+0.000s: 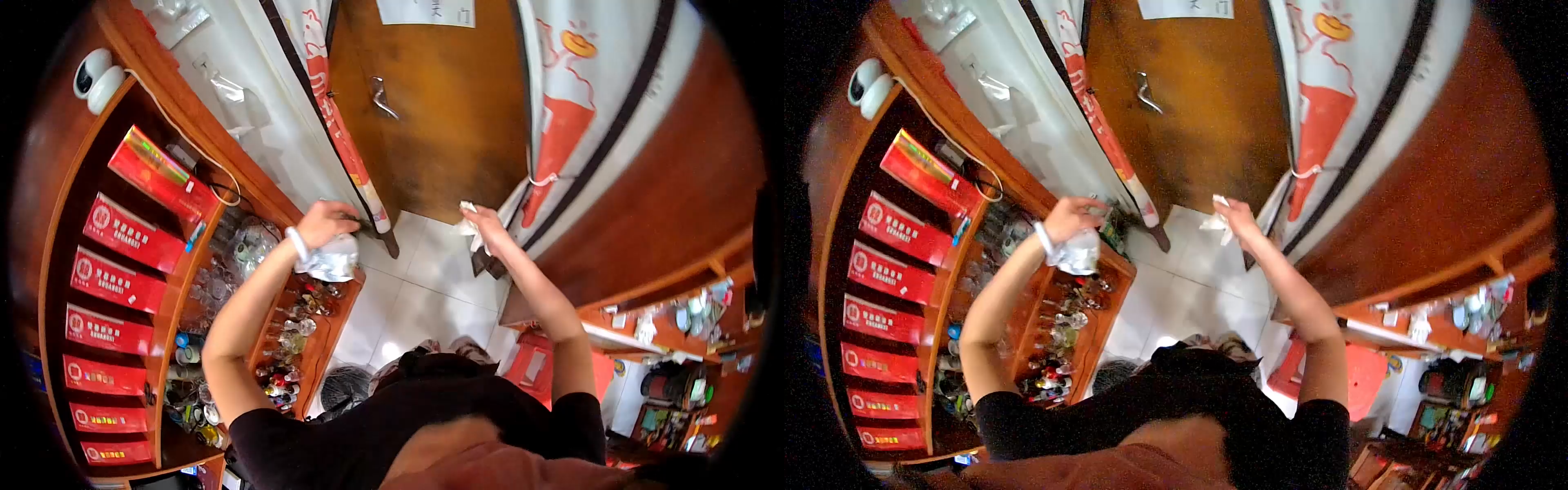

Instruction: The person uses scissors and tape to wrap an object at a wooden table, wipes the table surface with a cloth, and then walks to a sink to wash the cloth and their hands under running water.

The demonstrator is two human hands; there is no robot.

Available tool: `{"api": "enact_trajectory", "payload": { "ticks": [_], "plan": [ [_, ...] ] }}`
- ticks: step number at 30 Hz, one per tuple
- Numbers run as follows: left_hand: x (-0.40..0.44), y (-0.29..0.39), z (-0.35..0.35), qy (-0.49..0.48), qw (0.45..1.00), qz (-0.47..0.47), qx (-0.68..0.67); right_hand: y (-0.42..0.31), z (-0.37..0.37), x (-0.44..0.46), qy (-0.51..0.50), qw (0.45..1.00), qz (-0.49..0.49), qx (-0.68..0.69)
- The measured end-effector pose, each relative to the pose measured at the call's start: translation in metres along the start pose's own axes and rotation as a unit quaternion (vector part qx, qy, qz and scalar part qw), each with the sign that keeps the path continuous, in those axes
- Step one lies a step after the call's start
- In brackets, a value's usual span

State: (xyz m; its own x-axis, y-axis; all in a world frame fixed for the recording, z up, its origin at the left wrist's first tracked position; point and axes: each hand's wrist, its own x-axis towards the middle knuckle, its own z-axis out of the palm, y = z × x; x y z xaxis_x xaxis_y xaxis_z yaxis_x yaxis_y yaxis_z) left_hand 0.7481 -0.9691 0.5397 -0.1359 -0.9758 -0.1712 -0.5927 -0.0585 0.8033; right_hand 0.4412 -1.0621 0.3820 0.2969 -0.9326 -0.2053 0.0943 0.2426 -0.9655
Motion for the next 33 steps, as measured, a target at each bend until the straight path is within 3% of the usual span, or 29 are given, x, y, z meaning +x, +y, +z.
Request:
{"api": "enact_trajectory", "payload": {
  "ticks": [5, 7, 9, 10, 11, 13, 14, 16, 18, 20, 22, 23, 24, 25, 26, 27, 30, 31, 33],
  "plan": [
    [0.132, -0.016, 0.003, 0.022, 0.998, 0.036, -0.049, -0.049, 0.045, 0.173, -0.064, 0.987, -0.044, -0.138],
    [0.186, -0.037, -0.002, 0.075, 0.995, 0.043, -0.047, -0.028, 0.068, 0.27, -0.039, 0.968, -0.186, -0.161],
    [0.236, -0.059, -0.005, 0.117, 0.977, -0.016, -0.178, -0.046, 0.093, 0.334, -0.075, 0.987, -0.105, -0.09],
    [0.257, -0.069, -0.013, 0.122, 0.974, -0.041, -0.187, -0.039, 0.103, 0.378, -0.07, 0.97, -0.167, -0.16],
    [0.276, -0.085, -0.014, 0.135, 0.971, -0.049, -0.191, -0.07, 0.118, 0.381, -0.035, 0.949, -0.146, -0.279],
    [0.324, -0.146, -0.015, 0.251, 0.945, -0.076, -0.196, -0.018, 0.125, 0.454, -0.124, 0.949, -0.081, -0.279],
    [0.343, -0.18, -0.017, 0.29, 0.936, -0.1, -0.174, -0.01, 0.124, 0.473, -0.141, 0.92, -0.15, -0.335],
    [0.373, -0.27, -0.01, 0.261, 0.953, -0.095, -0.121, 0.003, 0.124, 0.498, -0.138, 0.847, -0.251, -0.447],
    [0.37, -0.306, 0.001, 0.218, 0.918, -0.148, -0.295, -0.003, 0.128, 0.498, -0.132, 0.805, -0.272, -0.51],
    [0.366, -0.348, 0.022, 0.207, 0.833, -0.206, -0.47, -0.023, 0.134, 0.499, -0.13, 0.873, -0.182, -0.434],
    [0.356, -0.391, 0.04, 0.21, 0.824, -0.172, -0.497, -0.009, 0.133, 0.526, -0.118, 0.885, -0.158, -0.422],
    [0.351, -0.389, 0.041, 0.2, 0.876, -0.183, -0.398, 0.01, 0.128, 0.546, -0.11, 0.877, -0.16, -0.439],
    [0.341, -0.383, 0.041, 0.186, 0.917, -0.195, -0.293, 0.031, 0.122, 0.565, -0.104, 0.922, -0.126, -0.352],
    [0.343, -0.362, 0.039, 0.169, 0.945, -0.208, -0.185, -0.028, 0.113, 0.555, -0.053, 0.868, -0.203, -0.451],
    [0.339, -0.349, 0.036, 0.151, 0.96, -0.222, -0.075, -0.007, 0.104, 0.585, -0.074, 0.937, -0.054, -0.337],
    [0.337, -0.347, 0.037, 0.154, 0.956, -0.244, -0.048, 0.021, 0.094, 0.612, -0.033, 0.935, -0.13, -0.329],
    [0.328, -0.358, 0.044, 0.188, 0.928, -0.316, -0.065, -0.053, 0.104, 0.59, 0.002, 0.945, -0.247, -0.216],
    [0.325, -0.364, 0.047, 0.194, 0.919, -0.336, -0.075, -0.06, 0.11, 0.595, -0.003, 0.948, -0.242, -0.207],
    [0.319, -0.373, 0.055, 0.202, 0.903, -0.369, -0.093, -0.086, 0.113, 0.61, -0.128, 0.927, -0.244, -0.253]
  ]
}}
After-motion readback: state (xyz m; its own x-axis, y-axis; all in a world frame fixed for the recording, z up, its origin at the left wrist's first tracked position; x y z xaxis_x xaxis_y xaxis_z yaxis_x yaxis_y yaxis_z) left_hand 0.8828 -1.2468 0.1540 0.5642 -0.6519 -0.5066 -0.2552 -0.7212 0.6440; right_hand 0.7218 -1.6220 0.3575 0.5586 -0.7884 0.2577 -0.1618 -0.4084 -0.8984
